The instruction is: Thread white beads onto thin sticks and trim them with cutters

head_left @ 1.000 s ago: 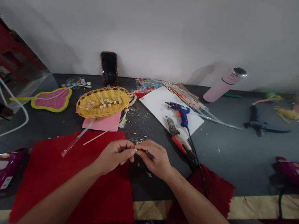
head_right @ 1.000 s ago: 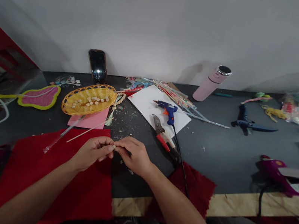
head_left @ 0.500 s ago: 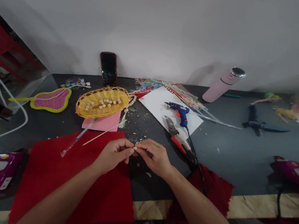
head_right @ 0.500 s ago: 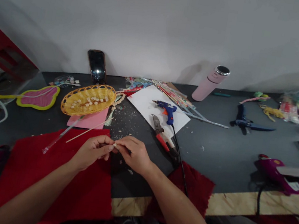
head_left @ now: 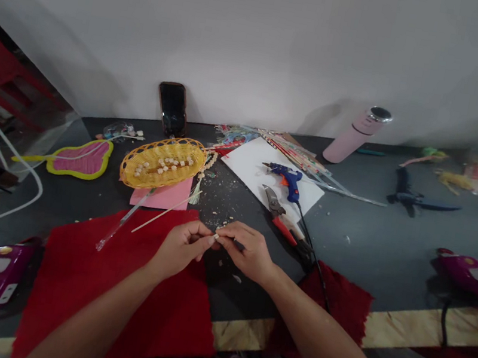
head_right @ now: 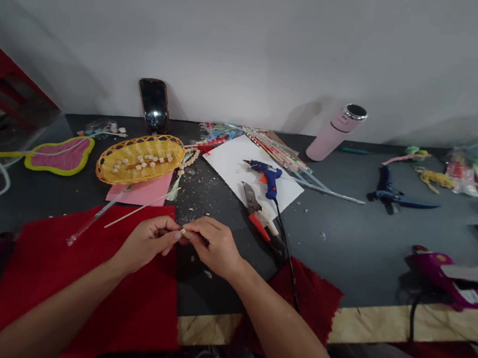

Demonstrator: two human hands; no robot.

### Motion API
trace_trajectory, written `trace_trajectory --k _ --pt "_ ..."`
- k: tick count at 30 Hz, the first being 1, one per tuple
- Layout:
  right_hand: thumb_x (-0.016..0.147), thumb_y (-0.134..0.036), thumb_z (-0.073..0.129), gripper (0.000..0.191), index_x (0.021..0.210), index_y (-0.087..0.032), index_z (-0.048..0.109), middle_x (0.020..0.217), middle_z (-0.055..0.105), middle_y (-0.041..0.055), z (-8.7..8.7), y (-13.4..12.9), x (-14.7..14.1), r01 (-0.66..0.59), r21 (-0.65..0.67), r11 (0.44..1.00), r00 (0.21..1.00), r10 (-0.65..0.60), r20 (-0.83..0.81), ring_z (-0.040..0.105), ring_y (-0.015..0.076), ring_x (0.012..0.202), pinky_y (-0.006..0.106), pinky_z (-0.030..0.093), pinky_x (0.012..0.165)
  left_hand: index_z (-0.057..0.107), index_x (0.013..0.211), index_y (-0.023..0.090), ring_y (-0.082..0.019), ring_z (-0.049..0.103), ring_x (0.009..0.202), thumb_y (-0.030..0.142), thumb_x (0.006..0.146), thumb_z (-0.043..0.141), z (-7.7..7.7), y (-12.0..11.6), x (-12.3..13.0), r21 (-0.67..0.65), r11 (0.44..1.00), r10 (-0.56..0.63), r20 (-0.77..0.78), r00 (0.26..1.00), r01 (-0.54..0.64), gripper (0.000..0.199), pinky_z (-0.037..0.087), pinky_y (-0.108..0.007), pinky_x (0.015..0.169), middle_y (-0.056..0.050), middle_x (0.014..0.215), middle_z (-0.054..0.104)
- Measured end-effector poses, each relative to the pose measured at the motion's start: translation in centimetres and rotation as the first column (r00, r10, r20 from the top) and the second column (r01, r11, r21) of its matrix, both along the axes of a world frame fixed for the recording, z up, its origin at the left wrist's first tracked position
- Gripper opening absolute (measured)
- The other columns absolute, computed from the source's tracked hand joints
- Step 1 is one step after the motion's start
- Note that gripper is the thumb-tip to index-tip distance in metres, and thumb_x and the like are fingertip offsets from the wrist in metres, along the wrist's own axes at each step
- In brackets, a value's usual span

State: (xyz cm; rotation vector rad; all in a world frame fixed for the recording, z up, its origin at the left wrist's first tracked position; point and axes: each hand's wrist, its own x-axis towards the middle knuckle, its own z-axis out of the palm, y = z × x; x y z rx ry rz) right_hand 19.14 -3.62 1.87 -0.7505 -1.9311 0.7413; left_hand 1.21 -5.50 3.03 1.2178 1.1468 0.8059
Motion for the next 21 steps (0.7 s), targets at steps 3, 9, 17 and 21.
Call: trace_trajectory --k 3,9,17,21 --pt "0.085 -0.014 0.056 0.013 0.096 -0.019 0.062 0.08 0.066 0.0046 -0.1 0.0 0.0 -0.002 -0.001 1.0 1.0 0.002 -0.005 0.061 0.0137 0.076 0.025 0.051 0.07 0.061 0.077 0.015 -0.005 0.045 0.045 0.033 0.078 0.06 -0.2 0.0 0.0 0.013 1.0 0.003 -0.023 1.0 -0.002 0.018 0.035 -0.017 0.046 0.001 0.062 0.062" --pt "0.085 -0.014 0.055 0.013 0.095 -0.019 0.062 0.082 0.066 0.0046 -0.2 -0.1 0.0 0.004 -0.008 1.0 1.0 -0.003 0.021 0.062 0.0136 0.077 0.025 0.051 0.07 0.061 0.075 0.015 -0.005 0.045 0.045 0.033 0.078 0.059 -0.2 0.0 0.0 0.047 0.999 0.018 -0.084 0.996 -0.014 0.018 0.035 -0.017 0.045 0.002 0.061 0.061" --pt "0.087 -0.016 0.049 0.017 0.094 -0.02 0.064 0.087 0.067 0.006 -1.2 1.0 0.8 0.153 0.089 0.984 0.924 -0.174 0.341 0.06 0.0175 0.082 0.031 0.049 0.077 0.061 0.075 0.016 -0.007 0.048 0.048 0.033 0.079 0.057 -0.1 0.4 -0.3 0.145 0.986 0.117 -0.245 0.962 -0.083 0.018 0.037 -0.018 0.047 -0.001 0.07 0.068" --pt "0.087 -0.015 0.048 0.019 0.094 -0.019 0.065 0.088 0.067 0.006 -1.5 1.4 1.2 0.147 0.126 0.981 0.836 -0.191 0.515 0.057 0.0195 0.083 0.034 0.048 0.078 0.06 0.077 0.016 -0.007 0.046 0.047 0.036 0.08 0.055 -0.6 0.9 -0.6 0.123 0.984 0.153 -0.209 0.966 -0.129 0.021 0.037 -0.019 0.048 -0.003 0.071 0.068"
